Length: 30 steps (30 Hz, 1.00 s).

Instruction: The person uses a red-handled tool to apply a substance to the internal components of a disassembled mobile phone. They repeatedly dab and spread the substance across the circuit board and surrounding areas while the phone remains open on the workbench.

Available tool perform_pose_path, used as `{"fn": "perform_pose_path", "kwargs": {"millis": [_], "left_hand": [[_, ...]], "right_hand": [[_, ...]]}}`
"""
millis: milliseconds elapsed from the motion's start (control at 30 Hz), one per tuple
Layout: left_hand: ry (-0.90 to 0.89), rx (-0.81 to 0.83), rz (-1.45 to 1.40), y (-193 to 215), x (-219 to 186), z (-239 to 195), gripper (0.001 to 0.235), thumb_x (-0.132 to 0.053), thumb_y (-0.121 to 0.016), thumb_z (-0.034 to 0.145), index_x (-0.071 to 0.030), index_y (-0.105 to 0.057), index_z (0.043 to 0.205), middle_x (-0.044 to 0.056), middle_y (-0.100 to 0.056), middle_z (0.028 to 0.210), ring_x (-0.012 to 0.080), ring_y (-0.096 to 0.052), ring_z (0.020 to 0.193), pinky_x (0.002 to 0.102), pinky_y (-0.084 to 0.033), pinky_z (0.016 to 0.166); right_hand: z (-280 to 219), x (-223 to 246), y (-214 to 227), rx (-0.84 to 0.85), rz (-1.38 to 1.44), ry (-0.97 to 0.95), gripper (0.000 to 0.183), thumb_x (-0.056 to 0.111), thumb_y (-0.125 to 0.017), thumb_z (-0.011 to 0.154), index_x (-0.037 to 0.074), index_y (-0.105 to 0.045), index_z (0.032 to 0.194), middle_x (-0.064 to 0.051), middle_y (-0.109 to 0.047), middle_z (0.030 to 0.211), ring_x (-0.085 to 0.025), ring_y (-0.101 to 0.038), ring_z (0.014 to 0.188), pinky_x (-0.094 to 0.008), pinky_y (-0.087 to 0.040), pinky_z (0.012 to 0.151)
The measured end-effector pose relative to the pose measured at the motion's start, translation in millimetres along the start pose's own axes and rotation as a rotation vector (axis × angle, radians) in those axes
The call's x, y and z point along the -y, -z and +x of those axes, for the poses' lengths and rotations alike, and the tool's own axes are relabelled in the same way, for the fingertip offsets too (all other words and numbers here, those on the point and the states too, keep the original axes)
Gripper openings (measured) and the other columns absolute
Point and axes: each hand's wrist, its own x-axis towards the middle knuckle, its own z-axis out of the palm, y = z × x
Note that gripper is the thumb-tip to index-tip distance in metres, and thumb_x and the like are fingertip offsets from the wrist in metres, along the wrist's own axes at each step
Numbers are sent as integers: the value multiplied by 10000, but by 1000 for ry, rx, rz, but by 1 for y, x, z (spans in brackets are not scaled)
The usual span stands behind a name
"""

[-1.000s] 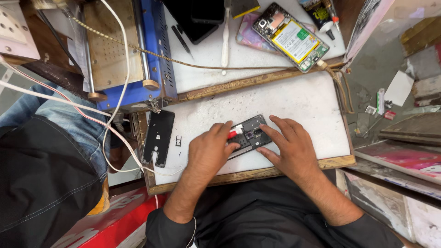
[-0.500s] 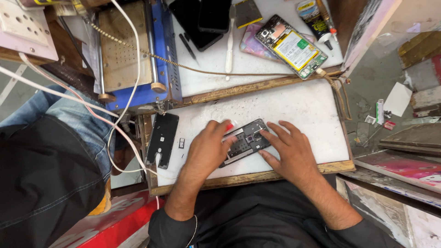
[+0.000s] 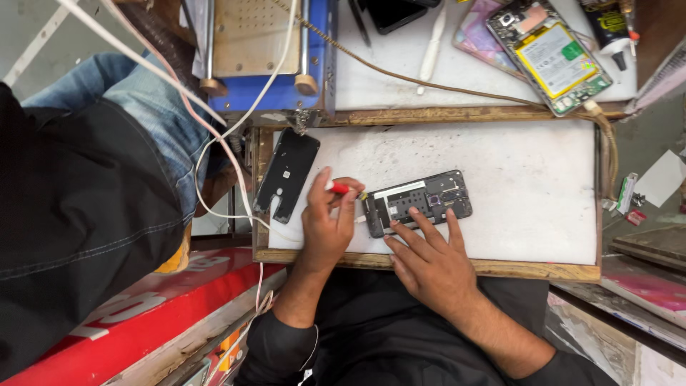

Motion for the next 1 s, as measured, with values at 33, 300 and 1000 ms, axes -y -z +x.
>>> {"fn": "perform_pose_path", "kwargs": {"millis": [33,300,1000], "left_hand": [[-4,8,-13,-2,1,1,508,5,-554,1092,-58,-238,1485,170,-715,1117,238,-762,994,339,-674,835],[-44,6,14,-5,3,2,529,27,-589,1067,-96,-250,1454,177,-698,1115,229,-758,965,321,-665,787],[-48,398,388,27,-58,51,329,-47,-742,938,-47,-552,1206,129,-722,921,319,-742,828,404,-595,663]], "right_hand": [[0,1,-2,-7,-8,-8,333,274,-731,877,198,-732,1202,14,-640,1377,-241,-478,1399,-656,-206,1192],[-2,-1,-9,8,-24,-49,316,269,-725,892,234,-730,1205,38,-659,1355,-202,-523,1370,-649,-213,1208],[0,-24,19,-89,-80,-367,561,331,-770,846,120,-624,1346,-228,-412,1490,-517,-255,1468,-735,-274,1157]]}}
